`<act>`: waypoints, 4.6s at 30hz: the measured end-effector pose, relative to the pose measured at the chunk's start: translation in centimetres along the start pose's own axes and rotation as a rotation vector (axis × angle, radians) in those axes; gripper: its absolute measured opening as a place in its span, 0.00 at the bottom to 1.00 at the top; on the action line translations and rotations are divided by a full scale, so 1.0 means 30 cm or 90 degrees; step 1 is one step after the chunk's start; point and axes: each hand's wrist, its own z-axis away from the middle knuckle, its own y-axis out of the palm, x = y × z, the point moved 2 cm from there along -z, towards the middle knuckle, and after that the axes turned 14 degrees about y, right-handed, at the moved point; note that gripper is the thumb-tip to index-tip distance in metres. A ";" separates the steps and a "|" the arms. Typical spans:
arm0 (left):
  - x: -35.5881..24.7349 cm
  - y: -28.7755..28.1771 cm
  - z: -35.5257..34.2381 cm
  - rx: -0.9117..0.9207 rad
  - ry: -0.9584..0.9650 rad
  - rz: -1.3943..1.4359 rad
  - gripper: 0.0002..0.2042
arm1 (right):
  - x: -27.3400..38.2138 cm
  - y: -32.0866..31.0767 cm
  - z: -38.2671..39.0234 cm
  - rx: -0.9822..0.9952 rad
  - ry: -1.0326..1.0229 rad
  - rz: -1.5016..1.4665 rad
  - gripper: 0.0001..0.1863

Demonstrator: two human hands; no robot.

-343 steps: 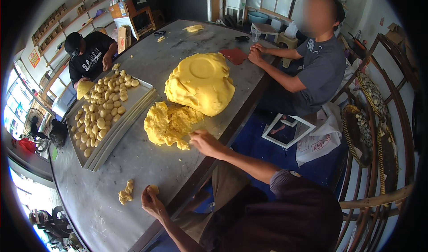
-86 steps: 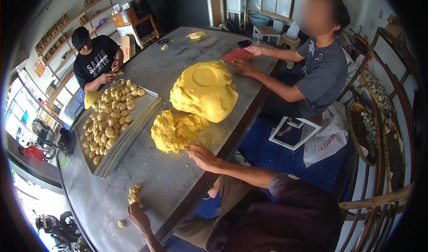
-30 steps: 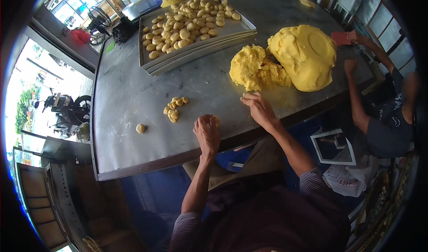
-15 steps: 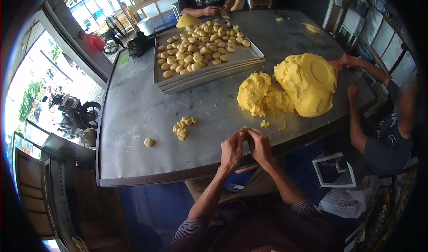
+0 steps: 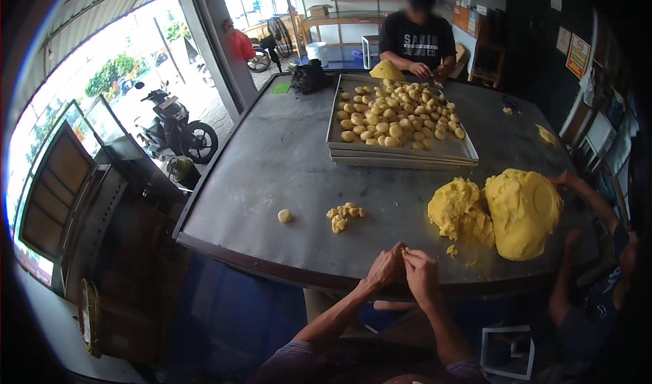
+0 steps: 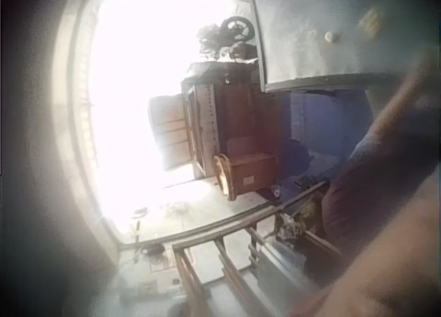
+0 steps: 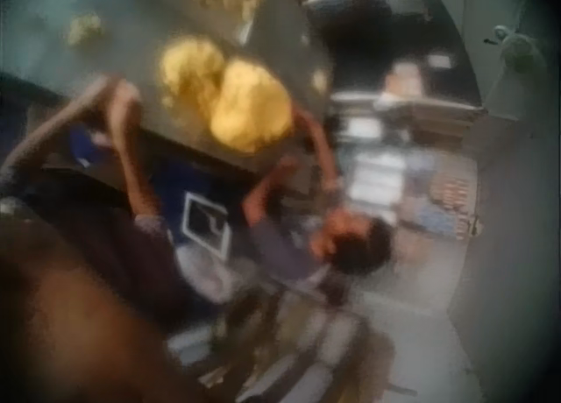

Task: The person portions and shapes pieces of yellow dough by hand at a large metal table.

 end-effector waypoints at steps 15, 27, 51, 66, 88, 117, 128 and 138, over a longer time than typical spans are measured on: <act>-0.032 -0.023 0.006 0.084 0.098 0.143 0.13 | -0.097 -0.056 -0.156 0.292 0.155 -0.039 0.38; -0.040 -0.024 -0.021 -0.009 0.026 0.111 0.19 | -0.081 -0.155 -0.213 -0.169 -0.046 0.368 0.34; 0.061 -0.119 0.029 -0.033 -0.055 0.363 0.15 | -0.289 -0.167 -0.043 -0.152 0.086 0.227 0.21; 0.017 -0.135 -0.003 -0.042 0.204 -0.328 0.09 | -0.358 -0.149 -0.025 -0.220 0.107 0.108 0.16; -0.154 -0.284 -0.084 0.265 -0.008 -0.281 0.16 | -0.461 -0.133 -0.030 -0.202 0.097 0.084 0.33; 0.089 -0.263 -0.031 0.052 0.194 -0.213 0.15 | -0.413 -0.163 0.027 -0.201 0.066 0.409 0.22; 0.267 -0.348 -0.195 0.048 0.190 -0.498 0.06 | -0.452 -0.228 -0.081 -0.118 0.072 0.266 0.12; 0.162 -0.294 -0.062 0.135 0.140 -0.559 0.19 | -0.488 -0.230 -0.024 -0.221 0.066 0.379 0.22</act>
